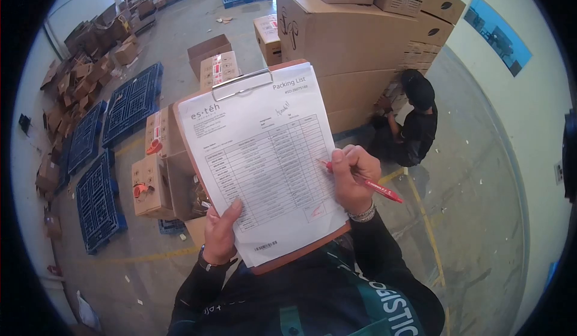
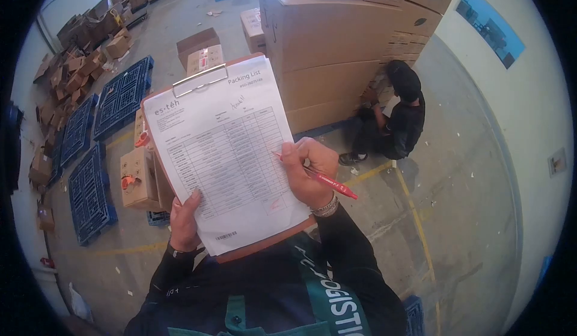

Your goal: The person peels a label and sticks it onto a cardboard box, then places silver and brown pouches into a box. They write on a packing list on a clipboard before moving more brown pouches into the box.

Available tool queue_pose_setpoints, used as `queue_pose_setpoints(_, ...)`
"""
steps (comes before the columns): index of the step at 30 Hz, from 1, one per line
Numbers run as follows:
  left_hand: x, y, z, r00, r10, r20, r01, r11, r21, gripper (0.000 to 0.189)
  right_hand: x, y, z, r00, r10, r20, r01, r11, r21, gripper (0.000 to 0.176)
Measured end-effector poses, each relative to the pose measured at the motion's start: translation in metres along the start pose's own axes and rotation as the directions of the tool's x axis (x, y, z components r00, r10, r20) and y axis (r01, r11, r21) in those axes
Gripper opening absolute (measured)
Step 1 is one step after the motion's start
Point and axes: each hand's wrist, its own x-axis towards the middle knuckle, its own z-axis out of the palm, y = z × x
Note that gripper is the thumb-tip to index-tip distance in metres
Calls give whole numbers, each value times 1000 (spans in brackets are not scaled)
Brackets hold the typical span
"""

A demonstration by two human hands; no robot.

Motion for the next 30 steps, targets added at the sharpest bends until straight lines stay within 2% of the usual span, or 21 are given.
queue_pose_setpoints(11,0,-1,0,1000,-18,0,18,1000,0,43,-2,7,2,999,15,-33,-14,1000,26,31)
queue_pose_setpoints(20,0,1,0,1000,-16,-6,16,1000,6,43,-2,3,0,1000,3,24,-2,999,-40,31)
queue_pose_setpoints(23,0,1,-3,1000,-17,5,17,1000,-1,43,-2,6,4,1000,-1,-24,0,1000,-25,32)
queue_pose_setpoints(30,0,1,1,1000,-11,8,11,1000,2,42,0,1,3,1000,-18,-7,17,998,-53,31)
